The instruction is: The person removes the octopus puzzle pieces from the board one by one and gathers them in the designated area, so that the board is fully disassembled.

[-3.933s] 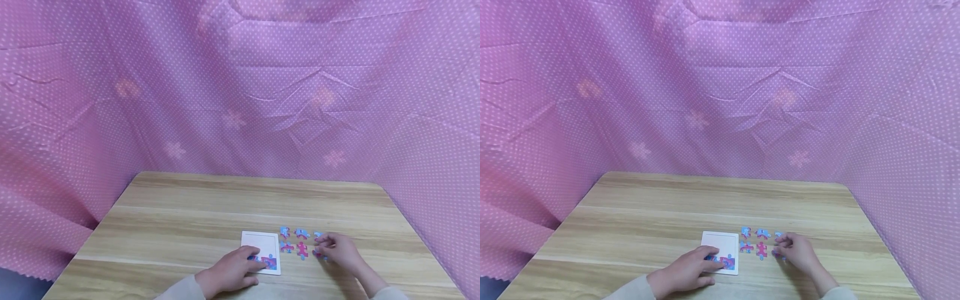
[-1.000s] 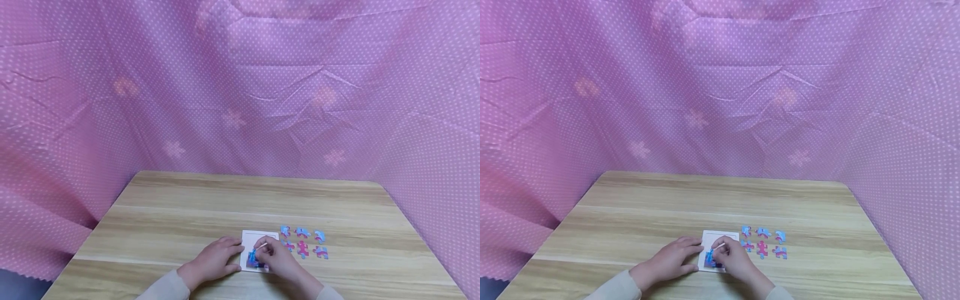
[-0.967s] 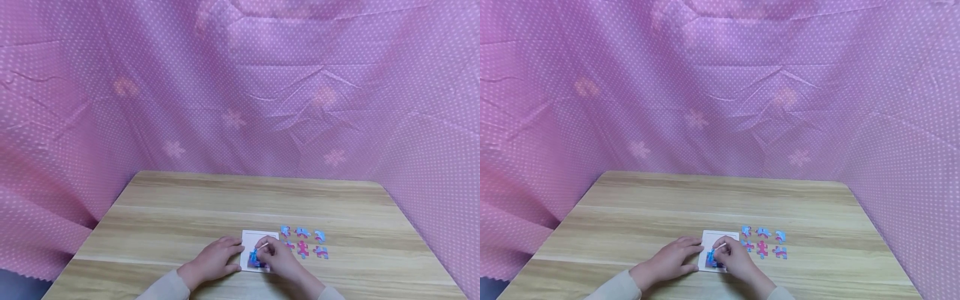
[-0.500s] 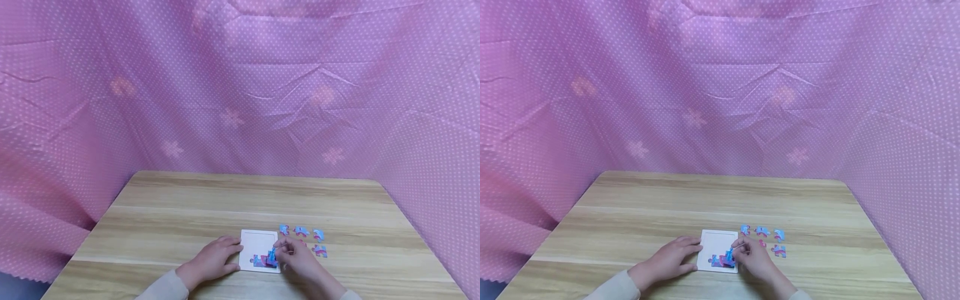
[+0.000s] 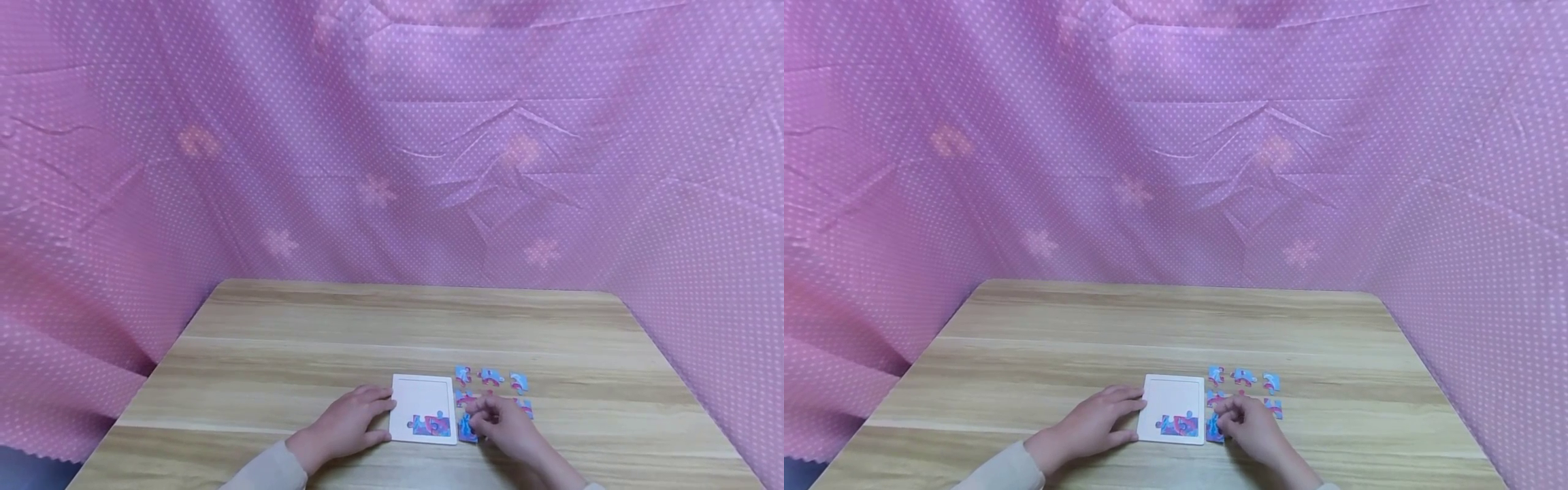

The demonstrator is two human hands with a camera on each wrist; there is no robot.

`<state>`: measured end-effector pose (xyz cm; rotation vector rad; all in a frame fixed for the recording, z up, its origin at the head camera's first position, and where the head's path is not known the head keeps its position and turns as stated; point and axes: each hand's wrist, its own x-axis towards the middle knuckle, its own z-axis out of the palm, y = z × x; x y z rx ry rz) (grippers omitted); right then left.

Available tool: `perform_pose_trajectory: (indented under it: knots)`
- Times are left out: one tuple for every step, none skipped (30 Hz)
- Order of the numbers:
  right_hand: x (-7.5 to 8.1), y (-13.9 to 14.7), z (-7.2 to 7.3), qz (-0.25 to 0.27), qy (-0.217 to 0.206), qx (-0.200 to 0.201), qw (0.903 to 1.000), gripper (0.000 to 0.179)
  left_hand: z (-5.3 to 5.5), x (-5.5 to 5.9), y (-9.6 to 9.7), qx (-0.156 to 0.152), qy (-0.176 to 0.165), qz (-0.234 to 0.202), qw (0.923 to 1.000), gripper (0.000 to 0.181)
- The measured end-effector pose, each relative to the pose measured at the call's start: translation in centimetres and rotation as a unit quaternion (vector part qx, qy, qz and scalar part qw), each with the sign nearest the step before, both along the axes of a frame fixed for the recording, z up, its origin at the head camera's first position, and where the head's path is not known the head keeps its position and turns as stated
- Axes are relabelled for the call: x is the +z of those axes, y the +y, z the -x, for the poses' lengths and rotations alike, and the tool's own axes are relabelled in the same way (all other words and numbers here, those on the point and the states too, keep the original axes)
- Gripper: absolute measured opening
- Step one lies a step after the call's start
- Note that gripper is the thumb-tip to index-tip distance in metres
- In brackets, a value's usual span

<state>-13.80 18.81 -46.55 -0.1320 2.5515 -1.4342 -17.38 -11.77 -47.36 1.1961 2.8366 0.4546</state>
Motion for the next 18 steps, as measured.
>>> perform_pose_trajectory:
  knots:
    - [-0.03, 0.02, 0.00, -0.002, -0.002, -0.002, 1.0000, 0.013, -0.01, -0.01, 0.01, 0.000, -0.001, 0.000, 1.0000, 0.051]
    - [-0.06, 0.03, 0.01, -0.006, -0.003, -0.004, 1.0000, 0.013, -0.01, -0.03, 0.02, 0.002, -0.003, 0.001, 1.0000, 0.051]
    - [-0.08, 0.03, 0.01, -0.008, -0.004, -0.005, 0.9999, 0.013, -0.01, -0.04, 0.03, 0.002, -0.003, 0.002, 1.0000, 0.051]
    - [-0.11, 0.05, 0.07, -0.011, -0.005, -0.006, 0.9999, 0.012, 0.00, -0.02, 0.06, 0.002, -0.003, 0.002, 1.0000, 0.051]
    - [-0.13, 0.08, 0.11, -0.014, -0.004, -0.007, 0.9999, 0.012, 0.03, -0.05, 0.08, 0.003, -0.003, 0.002, 1.0000, 0.051]
    - [-0.12, 0.09, 0.16, -0.017, -0.002, -0.005, 0.9998, 0.011, 0.06, -0.04, 0.10, 0.003, -0.004, 0.003, 1.0000, 0.051]
    - [-0.09, 0.10, 0.19, -0.021, 0.002, -0.005, 0.9998, 0.012, 0.08, -0.03, 0.13, 0.004, -0.005, 0.003, 1.0000, 0.051]
    - [-0.09, 0.12, 0.21, -0.023, 0.005, -0.005, 0.9997, 0.012, 0.11, -0.03, 0.16, 0.005, -0.006, 0.004, 1.0000, 0.051]
    - [-0.11, 0.14, 0.24, -0.026, 0.009, -0.007, 0.9996, 0.012, 0.12, -0.02, 0.18, 0.005, -0.007, 0.004, 1.0000, 0.051]
    - [-0.12, 0.15, 0.28, -0.027, 0.013, -0.008, 0.9995, 0.012, 0.14, -0.01, 0.20, 0.006, -0.009, 0.004, 0.9999, 0.052]
    - [-0.10, 0.15, 0.30, -0.029, 0.016, -0.009, 0.9994, 0.012, 0.15, -0.01, 0.22, 0.006, -0.009, 0.004, 0.9999, 0.052]
    - [-0.07, 0.14, 0.33, -0.029, 0.019, -0.010, 0.9994, 0.013, 0.16, 0.00, 0.23, 0.006, -0.010, 0.004, 0.9999, 0.052]
    - [-0.05, 0.14, 0.37, -0.028, 0.022, -0.011, 0.9993, 0.013, 0.18, -0.03, 0.25, 0.004, -0.008, 0.002, 1.0000, 0.052]
    - [-0.04, 0.11, 0.42, -0.028, 0.025, -0.013, 0.9992, 0.014, 0.21, -0.05, 0.25, 0.004, -0.007, 0.003, 1.0000, 0.052]
    - [-0.03, 0.05, 0.49, -0.026, 0.030, -0.013, 0.9991, 0.014, 0.24, -0.07, 0.26, 0.003, -0.006, 0.002, 1.0000, 0.052]
    - [0.01, -0.03, 0.57, -0.028, 0.036, -0.011, 0.9989, 0.015, 0.27, -0.09, 0.26, 0.003, -0.004, 0.002, 1.0000, 0.052]
    - [0.07, -0.14, 0.66, -0.032, 0.044, -0.007, 0.9985, 0.015, 0.30, -0.11, 0.26, 0.002, -0.002, 0.002, 1.0000, 0.052]
    - [0.09, -0.28, 0.77, -0.033, 0.051, -0.004, 0.9981, 0.015, 0.35, -0.15, 0.27, 0.002, 0.000, 0.002, 1.0000, 0.052]
